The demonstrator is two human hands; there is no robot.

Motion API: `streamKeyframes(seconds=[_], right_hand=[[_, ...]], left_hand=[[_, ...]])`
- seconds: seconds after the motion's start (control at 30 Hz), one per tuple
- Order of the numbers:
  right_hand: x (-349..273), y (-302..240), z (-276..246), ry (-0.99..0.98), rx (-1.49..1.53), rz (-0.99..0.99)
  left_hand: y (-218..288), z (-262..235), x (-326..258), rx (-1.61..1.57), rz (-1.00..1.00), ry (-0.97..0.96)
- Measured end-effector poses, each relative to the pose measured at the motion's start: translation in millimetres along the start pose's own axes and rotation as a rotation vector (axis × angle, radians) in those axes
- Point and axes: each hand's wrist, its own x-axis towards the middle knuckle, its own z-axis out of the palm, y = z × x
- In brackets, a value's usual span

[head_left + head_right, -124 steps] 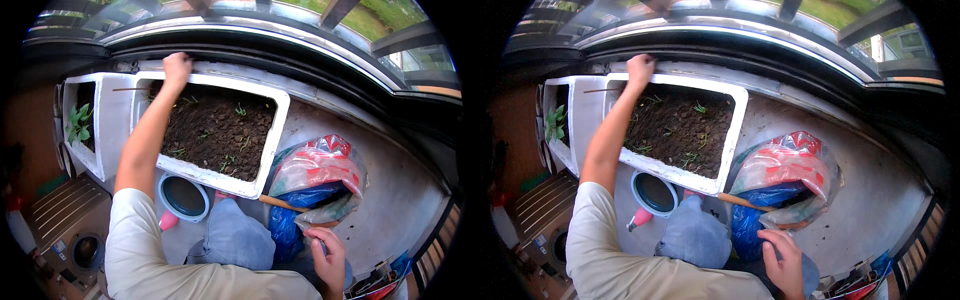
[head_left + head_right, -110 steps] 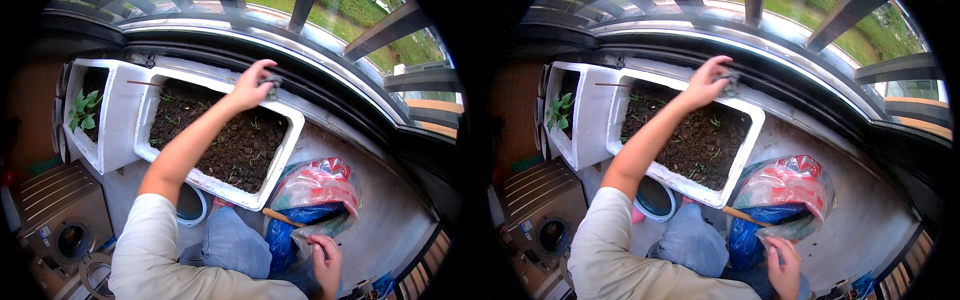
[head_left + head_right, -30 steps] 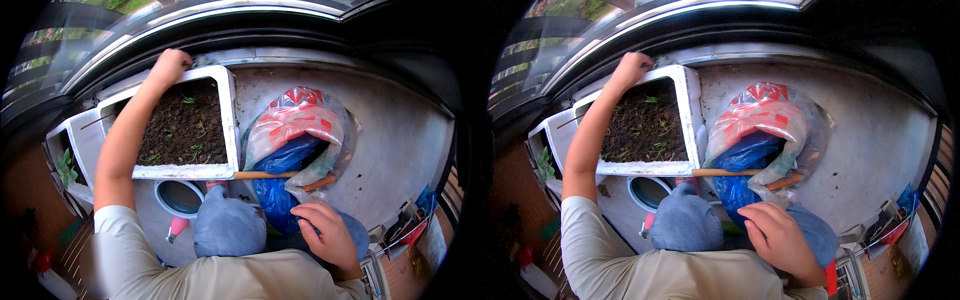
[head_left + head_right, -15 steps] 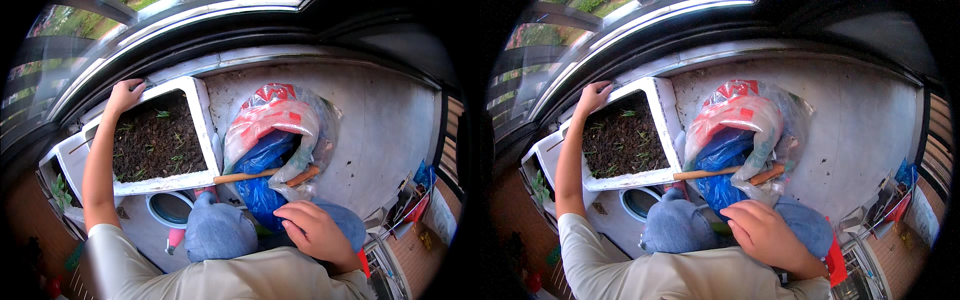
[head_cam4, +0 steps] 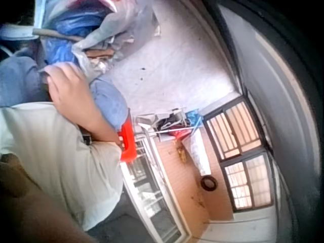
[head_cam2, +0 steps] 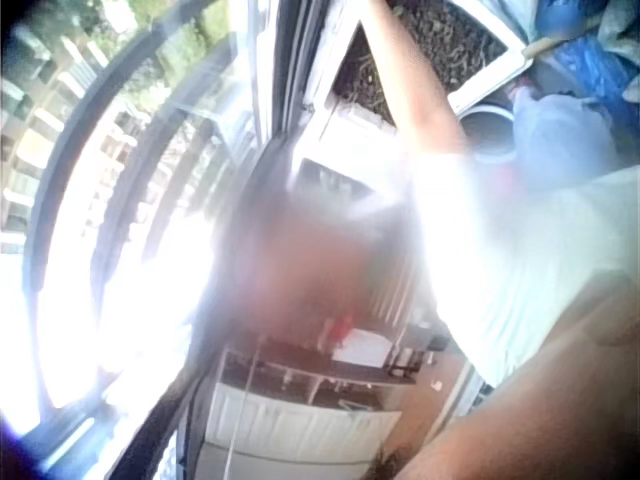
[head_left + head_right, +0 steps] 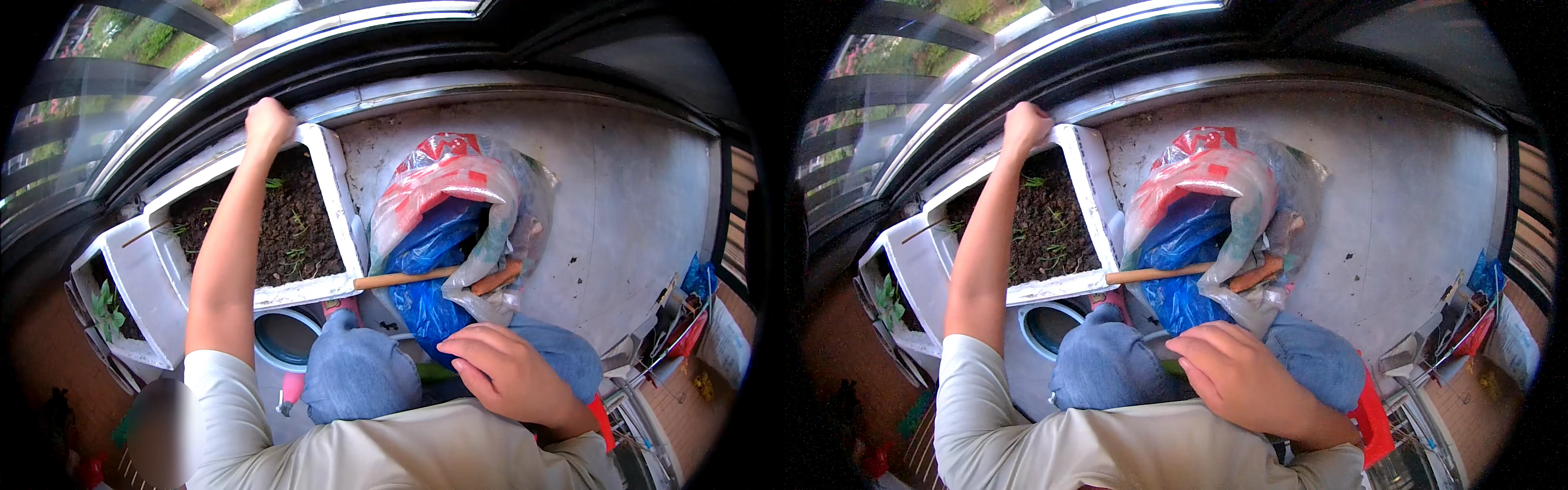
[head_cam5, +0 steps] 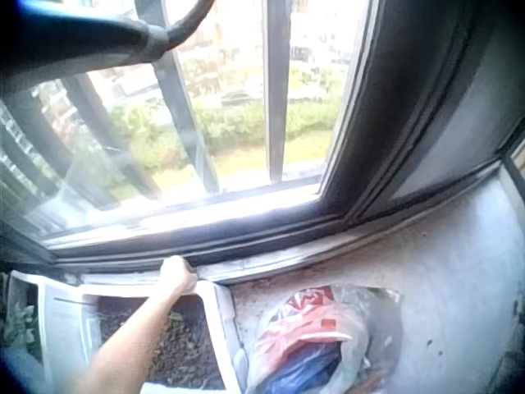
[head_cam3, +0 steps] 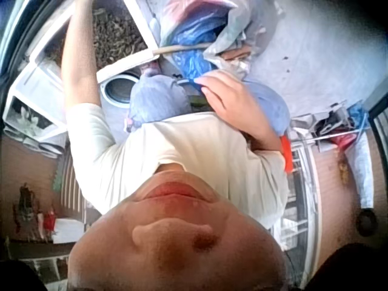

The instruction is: The person cleans the window sill and the edges of white styrofoam planters using a wet cloth. They also water the plants in the planters and several smaller pots using a pink spray bottle. The person sits on a small stool on the floor during the task.

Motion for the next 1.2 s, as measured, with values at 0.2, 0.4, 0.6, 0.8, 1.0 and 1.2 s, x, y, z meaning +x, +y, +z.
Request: streamKeyframes(seconds=[0.2,0.4,0.6,0.8,1.0,1.2], right_hand=[[-17,-8,11,-0.04,-0.042,-0.078],[-57,-11,31,-0.04,-0.048,-0.025],[-110,-27,73,-0.037,-0.125,-0.131],[-154,-34,132,-0.085,-0.363,-0.202],[-190,-2,180,-0.052,-0.595,-0.14],[-208,18,210,0.033,-0.636,-0.145]], left_hand=[[53,-23,-39,-0.773,0.072,0.07],[21,-70,-132,-1.559,0.021,0.004],[-103,-87,-266,-1.527,-0.197,0.164],[-209,-65,-386,-1.152,-0.334,0.119],[-241,33,-455,-1.04,-0.494,-0.172],[-243,83,-460,-0.974,-0.81,-0.26]])
